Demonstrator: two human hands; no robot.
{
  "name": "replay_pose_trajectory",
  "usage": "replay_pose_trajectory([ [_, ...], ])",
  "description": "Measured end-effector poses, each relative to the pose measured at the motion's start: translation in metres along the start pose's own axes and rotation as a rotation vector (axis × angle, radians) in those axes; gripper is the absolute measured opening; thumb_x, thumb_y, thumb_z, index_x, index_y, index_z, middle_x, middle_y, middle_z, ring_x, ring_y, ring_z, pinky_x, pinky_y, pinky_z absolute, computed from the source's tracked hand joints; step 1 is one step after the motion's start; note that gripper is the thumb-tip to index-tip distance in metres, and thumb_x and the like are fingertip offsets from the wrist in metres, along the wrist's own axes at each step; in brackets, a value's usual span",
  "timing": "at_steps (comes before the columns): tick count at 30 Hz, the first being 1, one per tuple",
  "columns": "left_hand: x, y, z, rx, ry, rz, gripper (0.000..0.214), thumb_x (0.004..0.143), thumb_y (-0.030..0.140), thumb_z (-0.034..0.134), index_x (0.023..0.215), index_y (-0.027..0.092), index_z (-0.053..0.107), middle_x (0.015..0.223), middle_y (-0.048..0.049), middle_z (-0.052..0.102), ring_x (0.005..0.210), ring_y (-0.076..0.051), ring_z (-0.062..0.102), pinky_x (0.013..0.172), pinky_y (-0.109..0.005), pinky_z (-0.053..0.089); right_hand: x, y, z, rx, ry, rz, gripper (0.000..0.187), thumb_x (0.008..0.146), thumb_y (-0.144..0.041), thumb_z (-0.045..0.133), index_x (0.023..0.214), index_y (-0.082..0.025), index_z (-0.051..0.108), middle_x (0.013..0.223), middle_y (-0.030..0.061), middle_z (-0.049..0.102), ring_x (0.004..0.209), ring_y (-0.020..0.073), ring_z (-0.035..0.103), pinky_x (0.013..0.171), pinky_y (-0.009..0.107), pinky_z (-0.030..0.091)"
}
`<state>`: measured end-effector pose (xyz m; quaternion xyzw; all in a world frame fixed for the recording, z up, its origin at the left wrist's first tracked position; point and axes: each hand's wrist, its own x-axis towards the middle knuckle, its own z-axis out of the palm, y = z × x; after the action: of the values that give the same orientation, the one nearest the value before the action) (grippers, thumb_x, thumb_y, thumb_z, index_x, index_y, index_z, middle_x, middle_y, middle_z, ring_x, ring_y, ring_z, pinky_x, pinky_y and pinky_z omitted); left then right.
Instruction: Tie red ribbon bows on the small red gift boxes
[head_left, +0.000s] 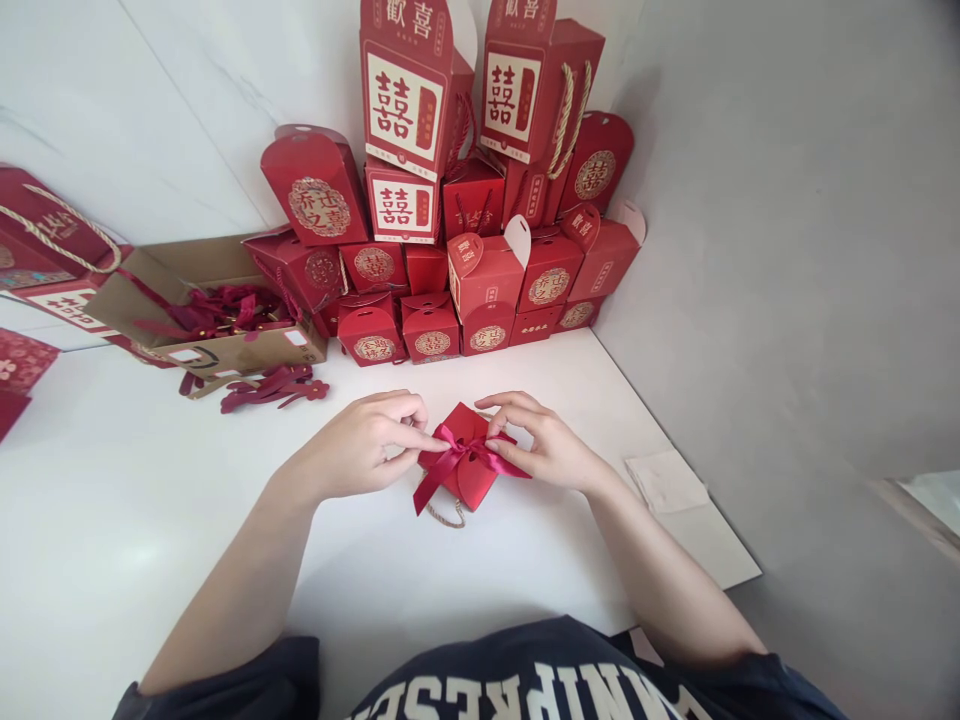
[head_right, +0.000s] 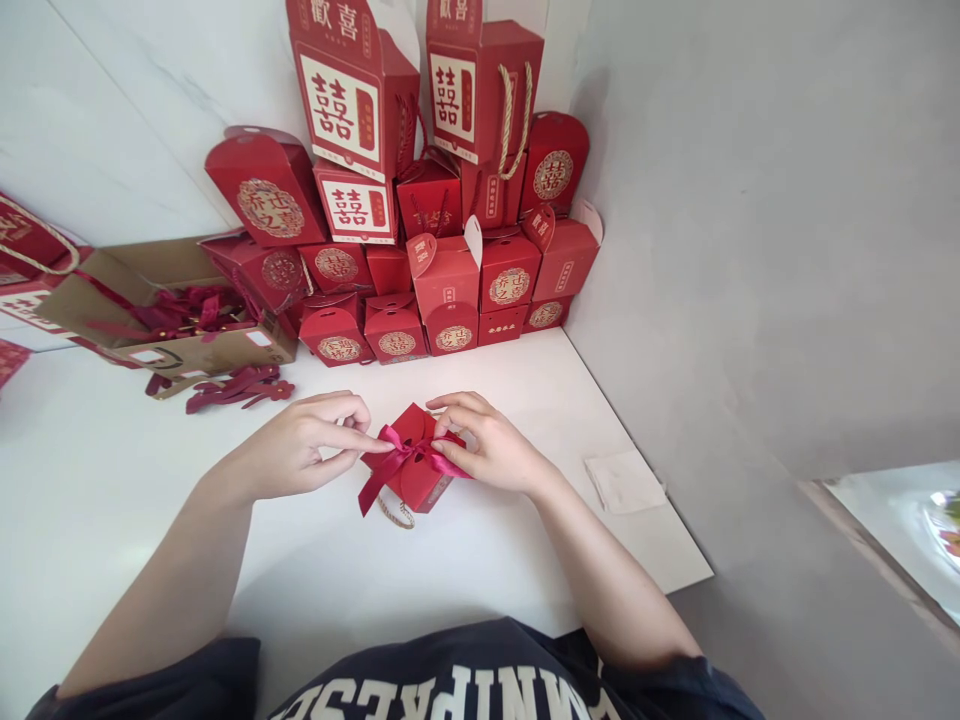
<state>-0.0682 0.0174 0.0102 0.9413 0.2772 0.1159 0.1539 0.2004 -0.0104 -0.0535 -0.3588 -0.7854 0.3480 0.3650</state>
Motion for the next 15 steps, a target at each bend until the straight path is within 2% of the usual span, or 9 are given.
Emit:
replay_pose_trajectory([
  [7,0.0018,-0.0014,0.0028,0.086,-0.001,-0.017,0.033,0.088,0.013,0.051,0.106,0.030,0.074,0.087,-0.0025,0.058,0.078,-0.014,0.054,0.072,-0.027,0.043,0.0004,0.0000,-0.0010,-0.007,-0.011,0.003,0.005,0.091,-0.019,0.057,0.089,-0.023,0.059,0.127,0.0066,0.058,0.121,0.0208,0.053,0.102,0.041,0.044],
  [15,0.0011,0.0016,0.0056,0.087,-0.074,0.011,0.034,0.088,0.015,0.053,0.110,0.034,0.072,0.084,-0.0018,0.057,0.077,-0.014,0.055,0.072,-0.028,0.044,0.0007,-0.0006,0.0003,-0.007,-0.011,-0.001,0.006,0.091,-0.019,0.056,0.089,-0.023,0.059,0.125,0.0066,0.059,0.119,0.0206,0.054,0.101,0.040,0.045],
])
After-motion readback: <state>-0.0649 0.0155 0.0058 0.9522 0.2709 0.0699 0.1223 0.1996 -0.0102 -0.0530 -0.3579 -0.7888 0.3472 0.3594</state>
